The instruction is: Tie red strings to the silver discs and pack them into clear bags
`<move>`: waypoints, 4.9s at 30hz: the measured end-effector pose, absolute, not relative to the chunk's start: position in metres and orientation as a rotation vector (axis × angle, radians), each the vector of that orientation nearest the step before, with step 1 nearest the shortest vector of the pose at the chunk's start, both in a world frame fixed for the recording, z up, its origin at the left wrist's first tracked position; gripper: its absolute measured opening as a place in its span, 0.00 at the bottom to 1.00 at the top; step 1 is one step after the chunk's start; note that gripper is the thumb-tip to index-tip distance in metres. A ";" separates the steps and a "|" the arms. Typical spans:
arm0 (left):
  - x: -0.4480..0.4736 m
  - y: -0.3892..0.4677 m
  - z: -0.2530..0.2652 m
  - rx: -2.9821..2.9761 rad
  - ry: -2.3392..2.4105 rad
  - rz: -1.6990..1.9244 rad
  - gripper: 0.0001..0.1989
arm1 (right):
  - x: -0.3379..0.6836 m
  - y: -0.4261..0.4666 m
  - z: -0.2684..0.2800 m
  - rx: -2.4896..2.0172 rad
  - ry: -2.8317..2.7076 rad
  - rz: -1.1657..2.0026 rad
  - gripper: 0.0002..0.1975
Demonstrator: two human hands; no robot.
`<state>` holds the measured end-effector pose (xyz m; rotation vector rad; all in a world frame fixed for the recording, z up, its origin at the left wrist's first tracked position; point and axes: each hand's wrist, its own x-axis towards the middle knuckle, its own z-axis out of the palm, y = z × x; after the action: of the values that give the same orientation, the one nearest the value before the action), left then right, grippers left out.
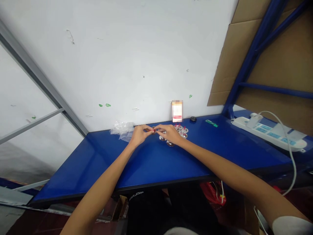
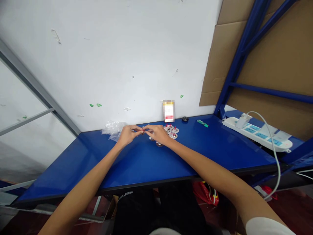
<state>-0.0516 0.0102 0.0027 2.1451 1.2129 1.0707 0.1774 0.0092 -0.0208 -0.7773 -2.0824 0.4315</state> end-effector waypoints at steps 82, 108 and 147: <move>-0.026 0.000 -0.031 2.646 1.091 0.749 0.20 | 0.246 0.039 -0.052 -0.950 -2.501 0.370 0.37; -0.141 0.060 -0.006 2.602 1.593 0.453 0.29 | 0.217 0.039 -0.020 -0.818 -2.393 0.036 0.23; -0.030 0.003 -0.007 1.439 0.999 1.174 0.17 | 0.210 0.031 -0.005 -0.857 -2.088 0.650 0.25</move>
<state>-0.0299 0.0029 -0.0069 1.4392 0.9993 1.1741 0.2104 0.0313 -0.0053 -0.8566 -2.0879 0.6501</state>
